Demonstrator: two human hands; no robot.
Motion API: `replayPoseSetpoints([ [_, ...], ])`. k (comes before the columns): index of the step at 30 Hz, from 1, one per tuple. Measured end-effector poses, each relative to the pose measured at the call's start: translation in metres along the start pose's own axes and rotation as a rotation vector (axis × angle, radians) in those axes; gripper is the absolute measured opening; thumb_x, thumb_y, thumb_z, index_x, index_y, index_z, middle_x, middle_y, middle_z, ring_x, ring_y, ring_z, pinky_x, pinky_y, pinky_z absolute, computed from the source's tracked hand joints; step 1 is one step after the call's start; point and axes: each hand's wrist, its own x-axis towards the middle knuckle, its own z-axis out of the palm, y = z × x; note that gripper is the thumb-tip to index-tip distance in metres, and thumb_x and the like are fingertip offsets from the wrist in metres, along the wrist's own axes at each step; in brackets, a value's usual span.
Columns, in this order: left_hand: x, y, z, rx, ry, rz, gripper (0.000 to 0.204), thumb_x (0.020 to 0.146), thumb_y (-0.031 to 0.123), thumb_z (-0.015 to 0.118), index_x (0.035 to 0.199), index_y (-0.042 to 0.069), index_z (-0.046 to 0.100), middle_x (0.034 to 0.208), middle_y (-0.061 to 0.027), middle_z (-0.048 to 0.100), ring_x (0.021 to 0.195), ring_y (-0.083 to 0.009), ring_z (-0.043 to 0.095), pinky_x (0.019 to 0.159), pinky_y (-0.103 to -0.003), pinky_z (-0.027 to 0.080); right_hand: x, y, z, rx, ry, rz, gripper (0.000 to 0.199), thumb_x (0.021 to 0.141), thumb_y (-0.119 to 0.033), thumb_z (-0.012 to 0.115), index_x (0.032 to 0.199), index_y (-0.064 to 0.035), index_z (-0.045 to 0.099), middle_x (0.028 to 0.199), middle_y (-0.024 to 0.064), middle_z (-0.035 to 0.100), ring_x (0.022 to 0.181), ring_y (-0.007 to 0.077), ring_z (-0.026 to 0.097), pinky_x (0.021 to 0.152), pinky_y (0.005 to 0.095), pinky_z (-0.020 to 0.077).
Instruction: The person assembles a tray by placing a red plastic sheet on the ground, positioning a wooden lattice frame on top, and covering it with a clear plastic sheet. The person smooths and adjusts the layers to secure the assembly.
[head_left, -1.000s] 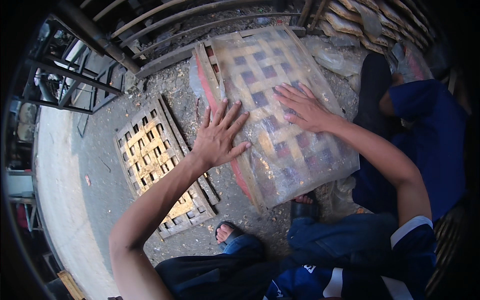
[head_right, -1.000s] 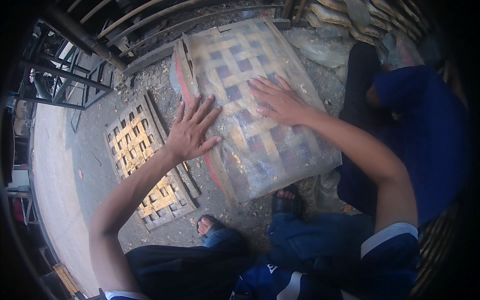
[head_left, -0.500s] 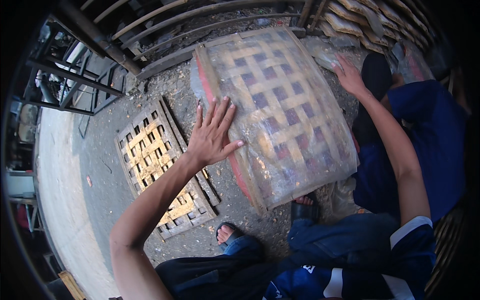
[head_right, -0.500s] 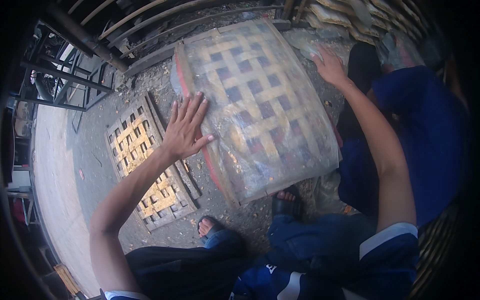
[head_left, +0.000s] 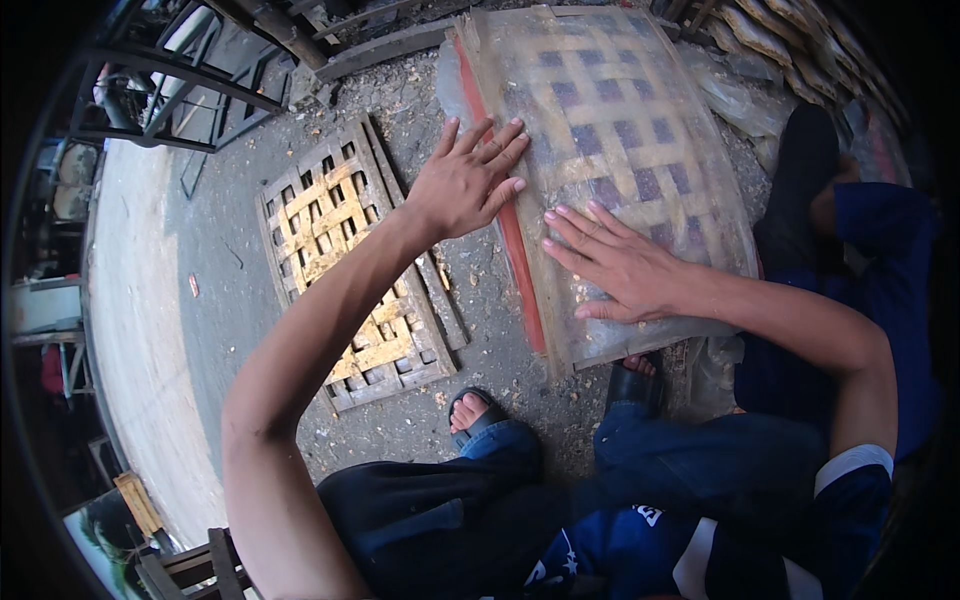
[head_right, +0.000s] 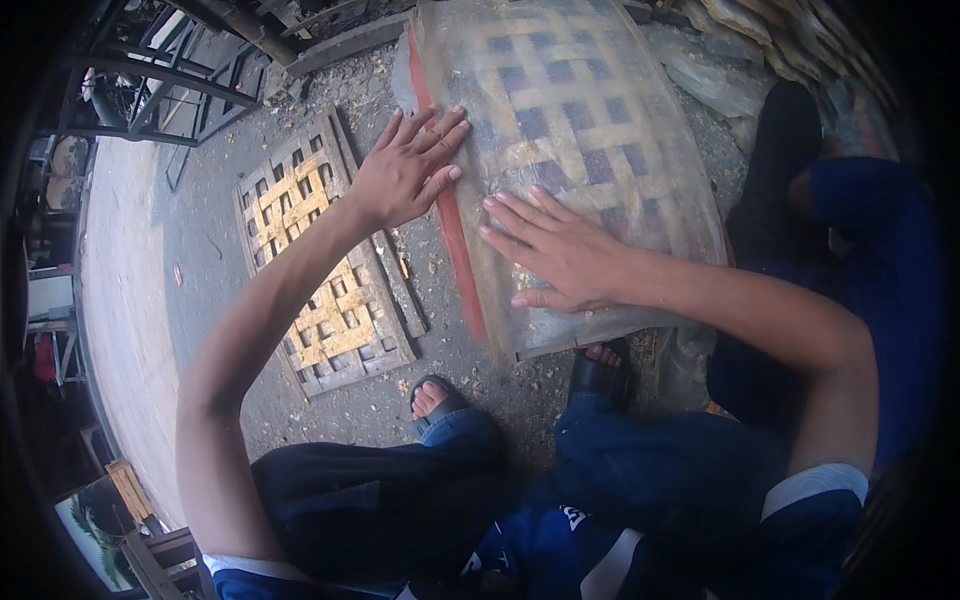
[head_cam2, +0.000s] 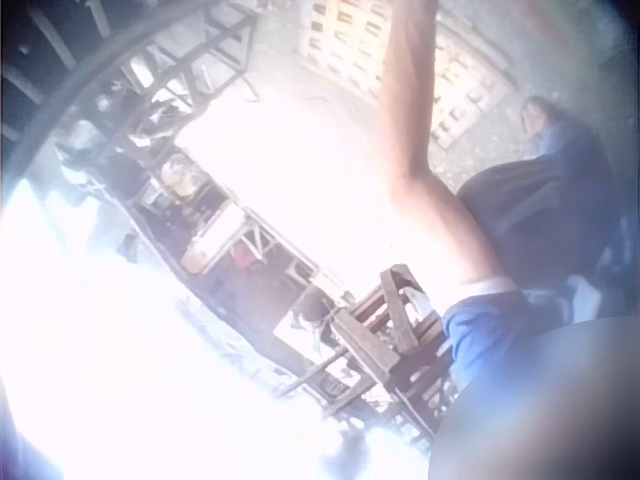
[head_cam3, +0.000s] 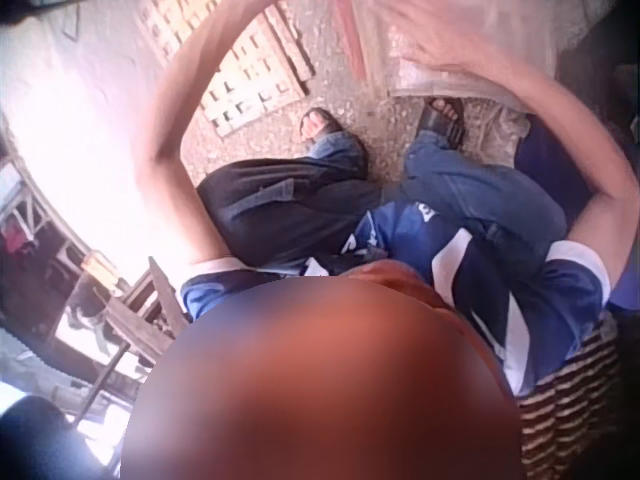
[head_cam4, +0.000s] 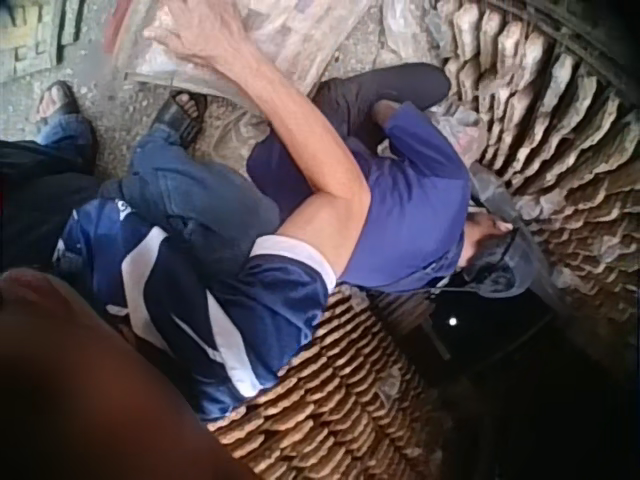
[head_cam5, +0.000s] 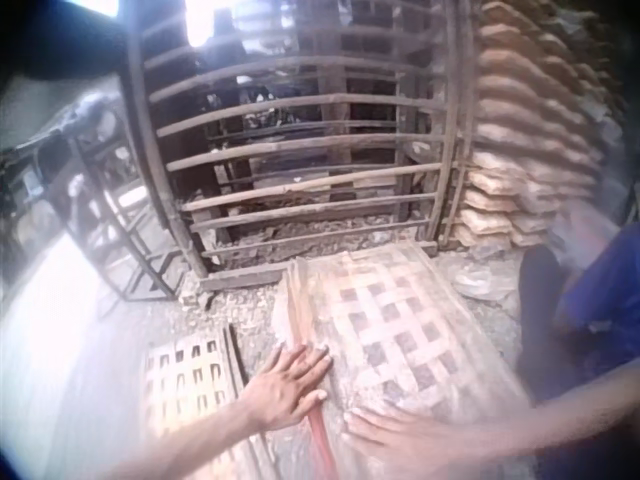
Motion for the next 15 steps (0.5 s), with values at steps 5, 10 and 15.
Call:
replayPoseSetpoints([
  [5, 0.002, 0.0, 0.004, 0.09, 0.03, 0.024, 0.069, 0.107, 0.057, 0.023, 0.161, 0.015, 0.028, 0.168, -0.0032, 0.024, 0.154, -0.0323, 0.021, 0.127, -0.054, 0.011, -0.047, -0.071, 0.01, 0.33, -0.093, -0.435, 0.063, 0.1, -0.049, 0.053, 0.145, -0.0049, 0.05, 0.154, 0.0172, 0.046, 0.146, 0.0311, 0.04, 0.121, 0.0547, 0.0267],
  [10, -0.001, 0.001, 0.005, 0.135, 0.039, 0.021, 0.071, 0.106, 0.06, 0.023, 0.161, 0.016, 0.027, 0.168, -0.0033, 0.023, 0.154, -0.0319, 0.021, 0.127, -0.055, 0.012, -0.029, -0.057, -0.007, 0.332, 0.025, -0.39, 0.061, 0.096, -0.043, 0.06, 0.144, -0.0055, 0.052, 0.144, 0.0146, 0.056, 0.138, 0.0296, 0.05, 0.119, 0.0521, 0.0322],
  [15, -0.009, 0.007, 0.005, 0.194, 0.085, -0.086, 0.075, 0.104, 0.065, 0.024, 0.162, 0.017, 0.024, 0.167, -0.0062, 0.026, 0.154, -0.0339, 0.022, 0.126, -0.058, 0.014, -0.011, -0.016, -0.022, -0.104, 0.058, 0.143, 0.068, 0.096, -0.045, 0.059, 0.146, -0.0007, 0.048, 0.158, 0.0171, 0.04, 0.151, 0.0351, 0.029, 0.122, 0.0595, 0.0197],
])
